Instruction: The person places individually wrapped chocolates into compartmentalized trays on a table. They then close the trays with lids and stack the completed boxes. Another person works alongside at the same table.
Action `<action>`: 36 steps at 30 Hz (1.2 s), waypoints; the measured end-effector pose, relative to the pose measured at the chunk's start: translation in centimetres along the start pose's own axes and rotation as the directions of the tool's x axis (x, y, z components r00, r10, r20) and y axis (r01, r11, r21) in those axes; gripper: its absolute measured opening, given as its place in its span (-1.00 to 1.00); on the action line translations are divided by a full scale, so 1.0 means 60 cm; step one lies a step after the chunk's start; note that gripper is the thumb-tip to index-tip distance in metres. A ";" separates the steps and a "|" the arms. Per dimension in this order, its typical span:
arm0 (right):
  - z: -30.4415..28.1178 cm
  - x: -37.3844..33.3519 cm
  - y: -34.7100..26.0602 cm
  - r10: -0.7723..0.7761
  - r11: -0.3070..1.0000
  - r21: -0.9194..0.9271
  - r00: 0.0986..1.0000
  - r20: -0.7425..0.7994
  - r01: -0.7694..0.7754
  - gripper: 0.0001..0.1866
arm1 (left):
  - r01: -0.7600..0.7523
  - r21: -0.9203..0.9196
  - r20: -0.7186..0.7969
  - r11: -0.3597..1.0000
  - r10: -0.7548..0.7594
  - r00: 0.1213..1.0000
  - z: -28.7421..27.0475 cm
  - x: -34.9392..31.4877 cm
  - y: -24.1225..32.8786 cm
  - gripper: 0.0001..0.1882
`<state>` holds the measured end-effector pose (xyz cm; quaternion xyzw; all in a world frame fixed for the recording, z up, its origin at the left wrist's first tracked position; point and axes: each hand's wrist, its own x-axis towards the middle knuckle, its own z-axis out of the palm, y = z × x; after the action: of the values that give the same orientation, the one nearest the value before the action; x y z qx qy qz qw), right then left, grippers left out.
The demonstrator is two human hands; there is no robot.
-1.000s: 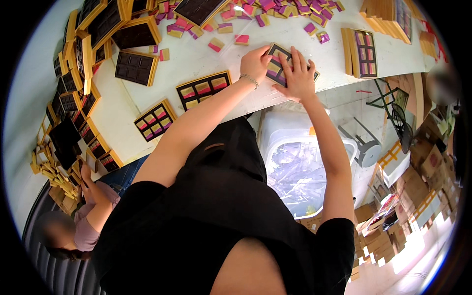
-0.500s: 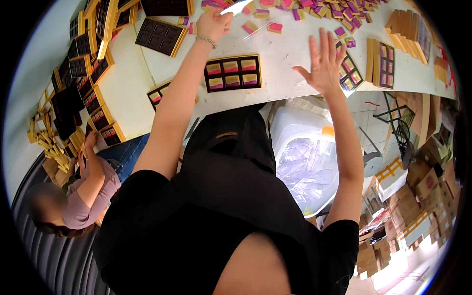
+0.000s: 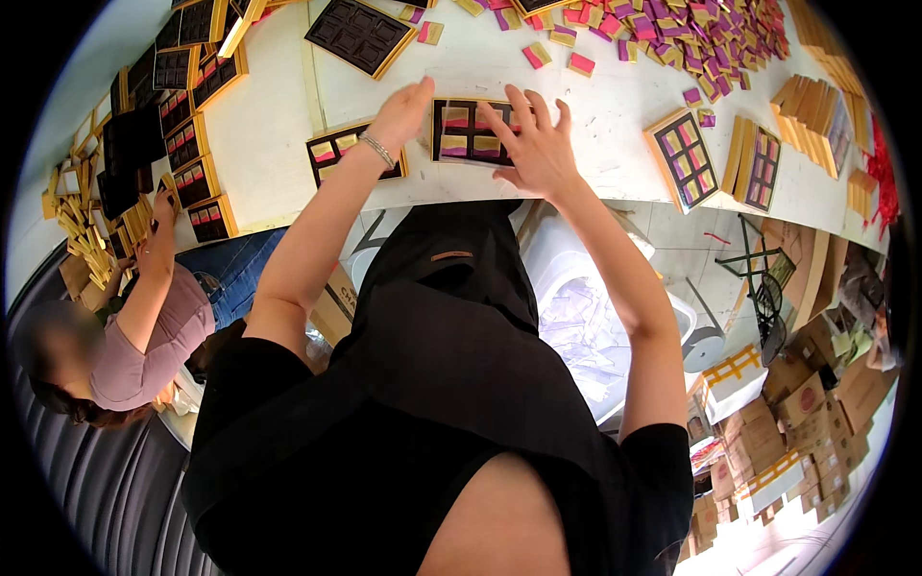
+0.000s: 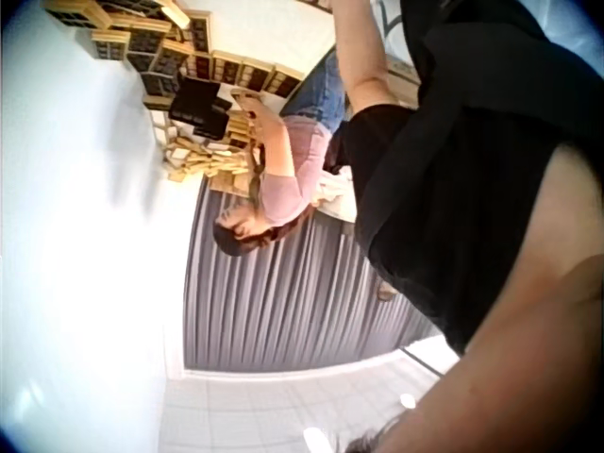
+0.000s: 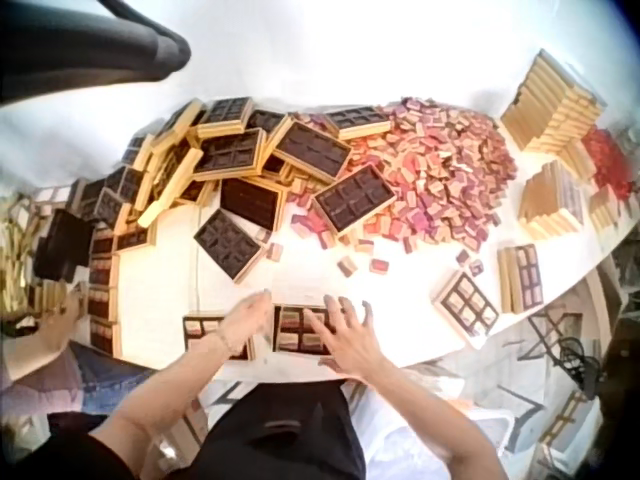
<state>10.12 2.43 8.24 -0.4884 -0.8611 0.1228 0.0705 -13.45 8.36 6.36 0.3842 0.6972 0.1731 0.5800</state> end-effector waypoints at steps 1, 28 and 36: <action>0.018 0.007 -0.004 0.001 1.000 0.002 1.000 0.027 -0.001 0.18 | 0.078 -0.022 0.057 0.997 -0.077 0.995 0.005 -0.002 -0.010 -0.49; 0.041 -0.005 0.037 -0.032 0.999 -0.015 0.997 0.072 0.033 0.15 | -0.441 0.186 -0.049 0.878 0.457 0.888 0.085 0.044 -0.120 -0.54; 0.072 -0.002 0.014 0.063 0.998 -0.035 0.997 0.052 -0.061 -0.07 | -0.451 0.332 -0.061 0.829 0.496 0.866 0.082 0.034 -0.091 -0.59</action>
<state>9.83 2.13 3.87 -0.5125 -0.8490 0.1235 0.0353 -10.70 5.32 -0.06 0.6167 0.6383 0.2288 0.3999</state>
